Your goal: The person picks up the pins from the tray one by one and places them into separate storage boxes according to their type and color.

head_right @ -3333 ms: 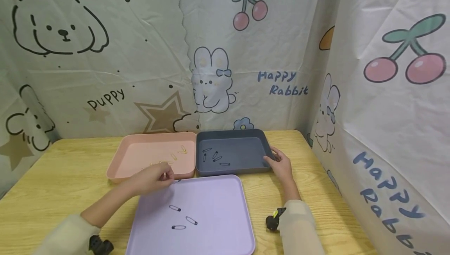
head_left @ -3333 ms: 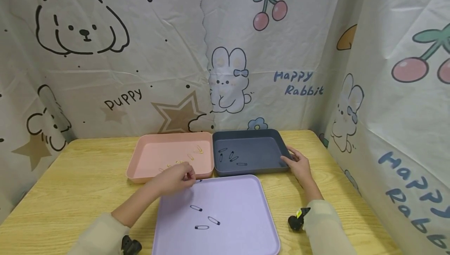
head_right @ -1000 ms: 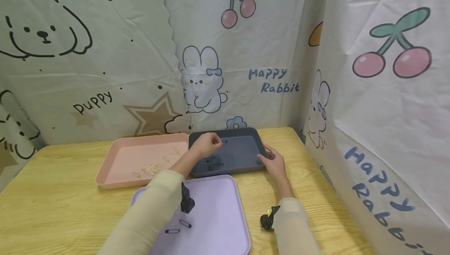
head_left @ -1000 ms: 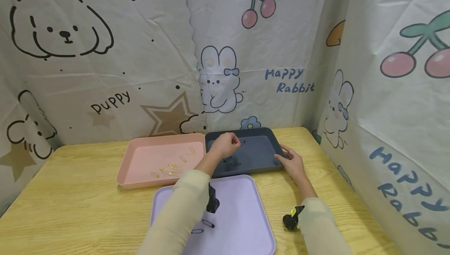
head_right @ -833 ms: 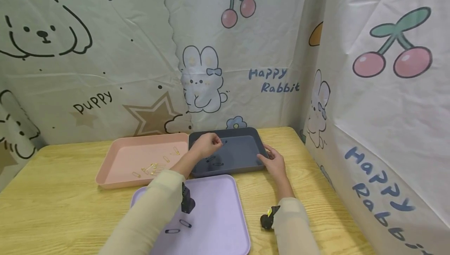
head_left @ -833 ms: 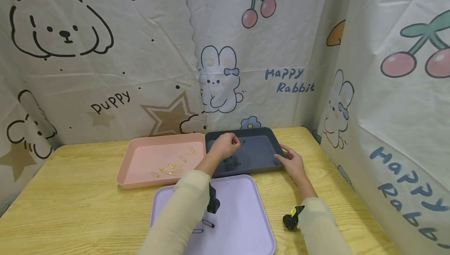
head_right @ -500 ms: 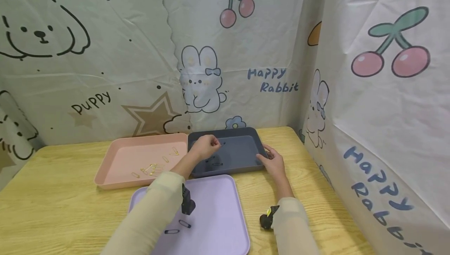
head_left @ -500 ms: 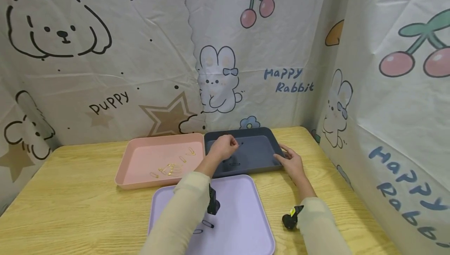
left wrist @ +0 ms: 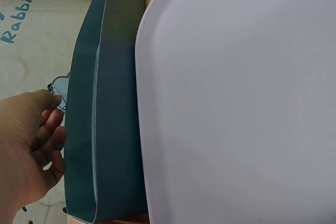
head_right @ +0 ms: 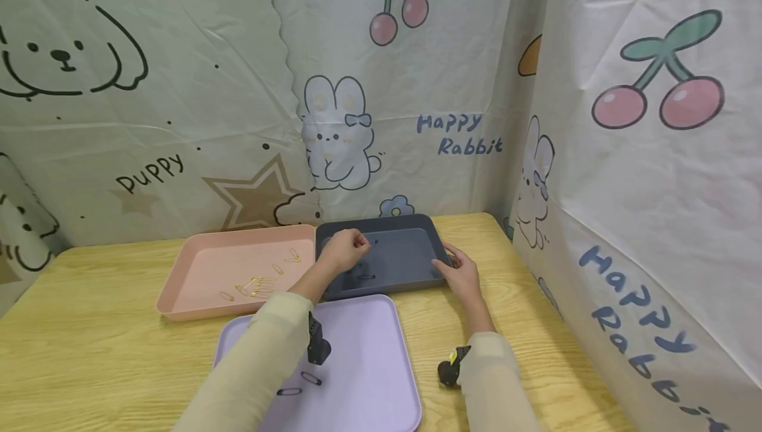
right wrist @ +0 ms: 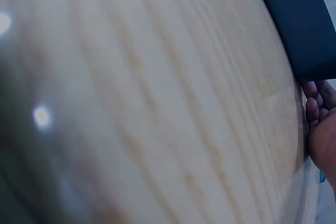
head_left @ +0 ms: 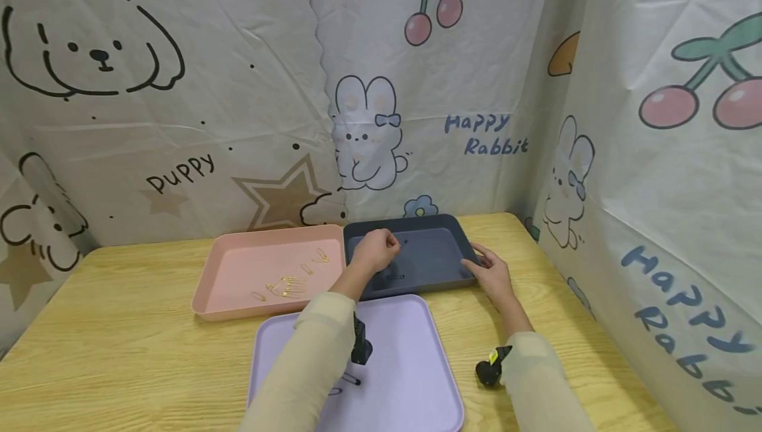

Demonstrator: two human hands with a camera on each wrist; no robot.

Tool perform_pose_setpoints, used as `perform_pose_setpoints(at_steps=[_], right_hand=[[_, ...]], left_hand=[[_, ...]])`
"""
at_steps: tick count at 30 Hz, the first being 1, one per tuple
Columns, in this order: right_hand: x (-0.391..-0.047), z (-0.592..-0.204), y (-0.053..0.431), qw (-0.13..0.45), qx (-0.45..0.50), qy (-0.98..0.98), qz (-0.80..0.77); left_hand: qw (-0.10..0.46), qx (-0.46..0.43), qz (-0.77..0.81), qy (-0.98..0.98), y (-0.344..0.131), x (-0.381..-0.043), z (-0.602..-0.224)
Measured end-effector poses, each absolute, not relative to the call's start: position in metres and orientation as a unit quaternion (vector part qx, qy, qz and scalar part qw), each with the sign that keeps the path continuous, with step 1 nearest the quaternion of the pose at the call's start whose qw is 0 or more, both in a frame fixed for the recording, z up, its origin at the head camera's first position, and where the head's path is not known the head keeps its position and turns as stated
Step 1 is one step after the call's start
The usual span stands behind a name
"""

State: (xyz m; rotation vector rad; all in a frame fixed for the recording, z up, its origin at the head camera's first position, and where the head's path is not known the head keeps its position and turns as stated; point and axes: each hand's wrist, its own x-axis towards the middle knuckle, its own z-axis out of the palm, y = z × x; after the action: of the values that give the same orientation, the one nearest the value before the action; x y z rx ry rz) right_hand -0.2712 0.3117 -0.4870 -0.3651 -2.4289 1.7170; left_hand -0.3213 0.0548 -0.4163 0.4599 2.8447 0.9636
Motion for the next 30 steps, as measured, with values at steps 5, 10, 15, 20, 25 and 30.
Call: perform_pose_setpoints(at_steps=[5, 10, 15, 20, 25, 30], right_hand=[[-0.27, -0.487, 0.311, 0.074, -0.121, -0.811, 0.568], [-0.269, -0.487, 0.31, 0.079, -0.119, -0.812, 0.566], [-0.272, -0.489, 0.309, 0.076, -0.123, -0.809, 0.57], [-0.273, -0.489, 0.309, 0.078, -0.12, -0.809, 0.57], [-0.272, -0.489, 0.309, 0.105, -0.109, -0.815, 0.56], [-0.27, -0.486, 0.309, 0.1, -0.11, -0.816, 0.559]], left_hand=[[0.045, 0.15, 0.322, 0.934, 0.054, -0.323, -0.421], [0.042, 0.143, 0.325, 0.934, 0.054, -0.324, -0.423], [0.045, 0.142, 0.337, 0.93, 0.055, -0.323, -0.425], [0.045, 0.137, 0.342, 0.928, 0.052, -0.323, -0.424], [0.053, 0.146, 0.345, 0.925, 0.045, -0.322, -0.42], [0.063, 0.177, 0.33, 0.925, 0.037, -0.321, -0.415]])
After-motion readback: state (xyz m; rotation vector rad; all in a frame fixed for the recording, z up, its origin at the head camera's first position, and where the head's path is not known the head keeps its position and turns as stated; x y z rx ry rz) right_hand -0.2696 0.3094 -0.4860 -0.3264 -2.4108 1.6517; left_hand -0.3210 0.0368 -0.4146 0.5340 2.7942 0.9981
